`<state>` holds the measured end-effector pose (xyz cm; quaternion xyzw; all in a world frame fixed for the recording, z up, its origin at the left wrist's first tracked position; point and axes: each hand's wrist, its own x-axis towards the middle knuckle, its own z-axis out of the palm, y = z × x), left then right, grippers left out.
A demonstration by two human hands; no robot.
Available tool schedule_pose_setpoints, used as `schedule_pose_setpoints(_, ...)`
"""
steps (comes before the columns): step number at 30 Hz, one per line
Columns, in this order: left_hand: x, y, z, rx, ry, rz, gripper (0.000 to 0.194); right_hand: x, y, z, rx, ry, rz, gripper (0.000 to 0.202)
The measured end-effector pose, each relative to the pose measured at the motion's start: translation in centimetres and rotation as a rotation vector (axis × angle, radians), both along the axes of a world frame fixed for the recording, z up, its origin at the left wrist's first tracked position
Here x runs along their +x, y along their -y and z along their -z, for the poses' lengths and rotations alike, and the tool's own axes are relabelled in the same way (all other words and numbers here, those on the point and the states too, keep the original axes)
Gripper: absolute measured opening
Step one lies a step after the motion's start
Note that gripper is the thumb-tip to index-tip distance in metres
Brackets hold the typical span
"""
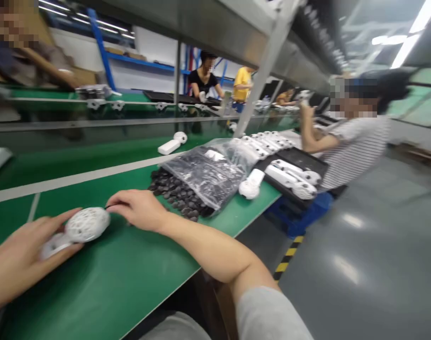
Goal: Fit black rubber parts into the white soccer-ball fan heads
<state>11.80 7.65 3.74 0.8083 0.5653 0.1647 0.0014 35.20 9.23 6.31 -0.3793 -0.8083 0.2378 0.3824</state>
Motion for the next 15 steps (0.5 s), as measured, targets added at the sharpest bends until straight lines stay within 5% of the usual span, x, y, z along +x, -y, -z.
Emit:
schedule_pose_setpoints(6, 1.0, 0.9, -1.8, -0.186, 0.062, 0.043, 0.077, -0.7, 1.2, 0.0, 0.125, 0.038, -0.12, 0.006)
schedule_pose_setpoints(15, 2.4, 1.9, -4.1, -0.293, 0.144, 0.029, 0.06, -2.6, 2.0, 0.8, 0.184, 0.105, -0.107, 0.009)
